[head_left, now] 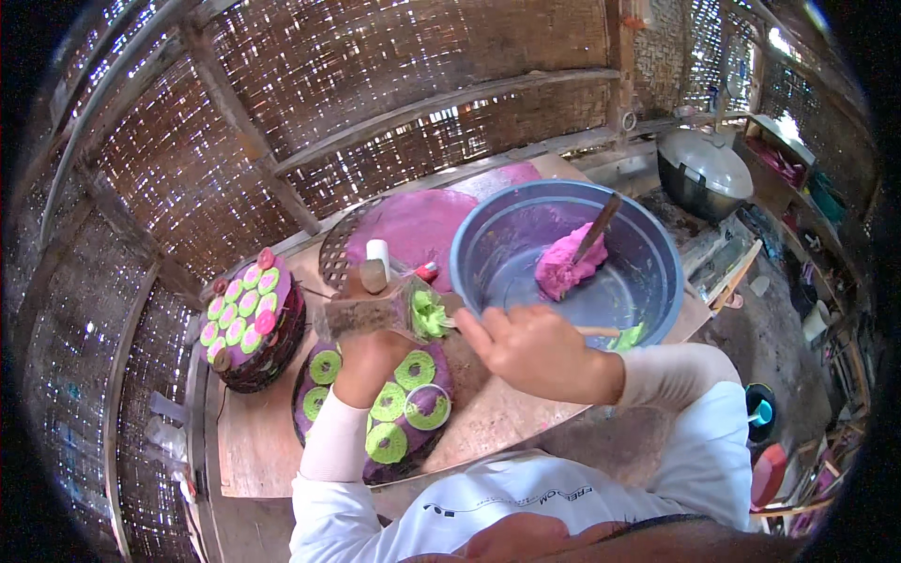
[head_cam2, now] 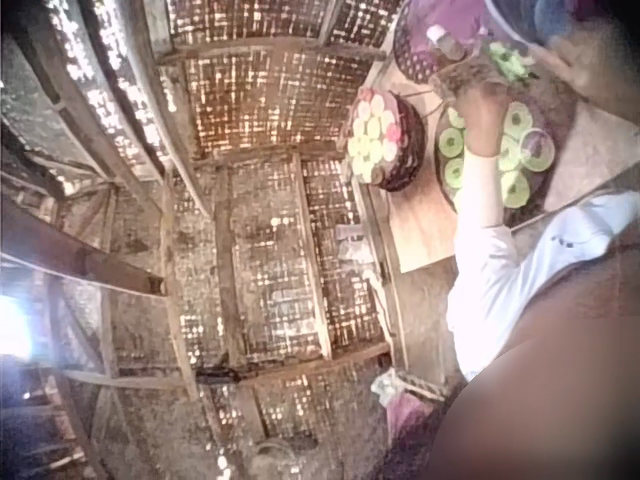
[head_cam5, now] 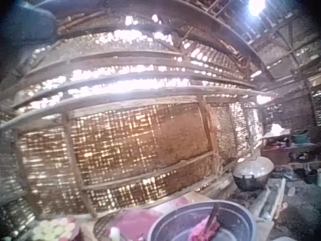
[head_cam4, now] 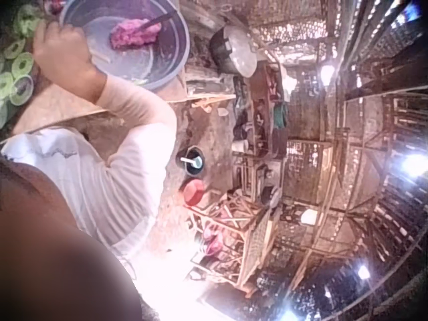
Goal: The person fills circular molds on a purple mat with green and pink dough using a wooden tool and a metal scraper. They repeatedly scoop dough from a blue basin, press it into the molds, and smooth the surface, arranging the filled molds in rows.
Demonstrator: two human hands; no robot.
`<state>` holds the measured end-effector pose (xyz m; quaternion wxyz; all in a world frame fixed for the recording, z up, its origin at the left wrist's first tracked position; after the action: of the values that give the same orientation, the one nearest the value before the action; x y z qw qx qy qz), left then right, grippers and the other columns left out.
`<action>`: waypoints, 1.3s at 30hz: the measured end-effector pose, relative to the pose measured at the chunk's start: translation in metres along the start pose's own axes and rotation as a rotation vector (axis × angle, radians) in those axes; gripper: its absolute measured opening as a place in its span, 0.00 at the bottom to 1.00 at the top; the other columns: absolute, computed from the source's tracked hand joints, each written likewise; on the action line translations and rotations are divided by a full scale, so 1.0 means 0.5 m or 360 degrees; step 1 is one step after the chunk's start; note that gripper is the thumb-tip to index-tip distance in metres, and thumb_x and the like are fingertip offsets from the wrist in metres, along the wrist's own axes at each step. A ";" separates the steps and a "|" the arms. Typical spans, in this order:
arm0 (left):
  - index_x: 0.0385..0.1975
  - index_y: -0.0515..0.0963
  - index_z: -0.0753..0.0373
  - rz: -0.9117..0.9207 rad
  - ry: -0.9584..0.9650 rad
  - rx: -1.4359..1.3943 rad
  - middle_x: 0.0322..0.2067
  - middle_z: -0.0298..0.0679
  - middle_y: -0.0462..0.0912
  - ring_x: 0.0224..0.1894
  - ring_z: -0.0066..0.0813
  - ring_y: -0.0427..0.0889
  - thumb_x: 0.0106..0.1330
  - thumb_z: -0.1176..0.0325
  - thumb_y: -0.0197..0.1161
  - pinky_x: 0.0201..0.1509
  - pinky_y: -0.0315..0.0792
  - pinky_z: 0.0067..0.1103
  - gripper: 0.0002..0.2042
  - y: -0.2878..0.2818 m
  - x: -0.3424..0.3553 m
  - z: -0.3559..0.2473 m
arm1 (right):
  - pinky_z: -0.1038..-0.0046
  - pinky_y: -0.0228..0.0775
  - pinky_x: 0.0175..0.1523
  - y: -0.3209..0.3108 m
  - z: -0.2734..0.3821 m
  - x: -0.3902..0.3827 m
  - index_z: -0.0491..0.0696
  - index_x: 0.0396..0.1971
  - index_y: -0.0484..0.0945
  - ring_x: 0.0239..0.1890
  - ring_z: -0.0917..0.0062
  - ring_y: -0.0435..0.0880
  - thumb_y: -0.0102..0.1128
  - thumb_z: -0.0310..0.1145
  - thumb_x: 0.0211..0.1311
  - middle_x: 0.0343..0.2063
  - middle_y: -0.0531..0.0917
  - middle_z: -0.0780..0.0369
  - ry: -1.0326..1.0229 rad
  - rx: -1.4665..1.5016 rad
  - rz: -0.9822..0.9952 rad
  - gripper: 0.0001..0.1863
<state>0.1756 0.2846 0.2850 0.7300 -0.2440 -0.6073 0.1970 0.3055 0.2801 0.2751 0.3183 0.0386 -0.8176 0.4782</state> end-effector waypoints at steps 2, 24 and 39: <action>0.34 0.72 0.58 0.0144 -0.0140 -0.0010 0.32 0.44 0.70 0.30 0.44 0.71 0.40 0.61 0.66 0.30 0.65 0.34 0.19 0.015 -0.024 0.052 | 0.77 0.66 0.23 -0.007 0.005 -0.023 0.47 0.42 0.72 0.20 0.78 0.76 0.51 0.31 0.44 0.18 0.72 0.66 0.0033 0.0105 0.0091 0.20; 0.36 0.74 0.64 -0.0911 -0.1382 -0.2815 0.33 0.39 0.78 0.40 0.31 0.76 0.52 0.71 0.60 0.41 0.70 0.23 0.12 0.067 -0.114 0.234 | 0.68 0.67 0.34 0.066 0.100 -0.064 0.45 0.53 0.65 0.27 0.62 0.73 0.47 0.24 0.56 0.30 0.73 0.55 0.0554 0.1274 -0.0160 0.22; 0.45 0.68 0.63 -0.0295 -0.1121 -0.1444 0.43 0.43 0.72 0.50 0.34 0.68 0.62 0.57 0.49 0.59 0.56 0.34 0.18 0.123 -0.081 0.181 | 0.65 0.70 0.25 0.074 0.001 -0.101 0.55 0.48 0.72 0.21 0.62 0.78 0.50 0.37 0.58 0.20 0.79 0.56 0.0839 0.1115 -0.0106 0.17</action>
<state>0.0795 0.3210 0.2291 0.3206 -0.3978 -0.8560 -0.0783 0.3318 0.2877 0.2190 0.4990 0.0473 -0.4952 0.7096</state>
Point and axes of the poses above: each hand's wrist, its own x-axis towards the middle knuckle, its own y-axis out of the palm, z = x × y, the point moved 8 cm from there along x, towards the middle knuckle
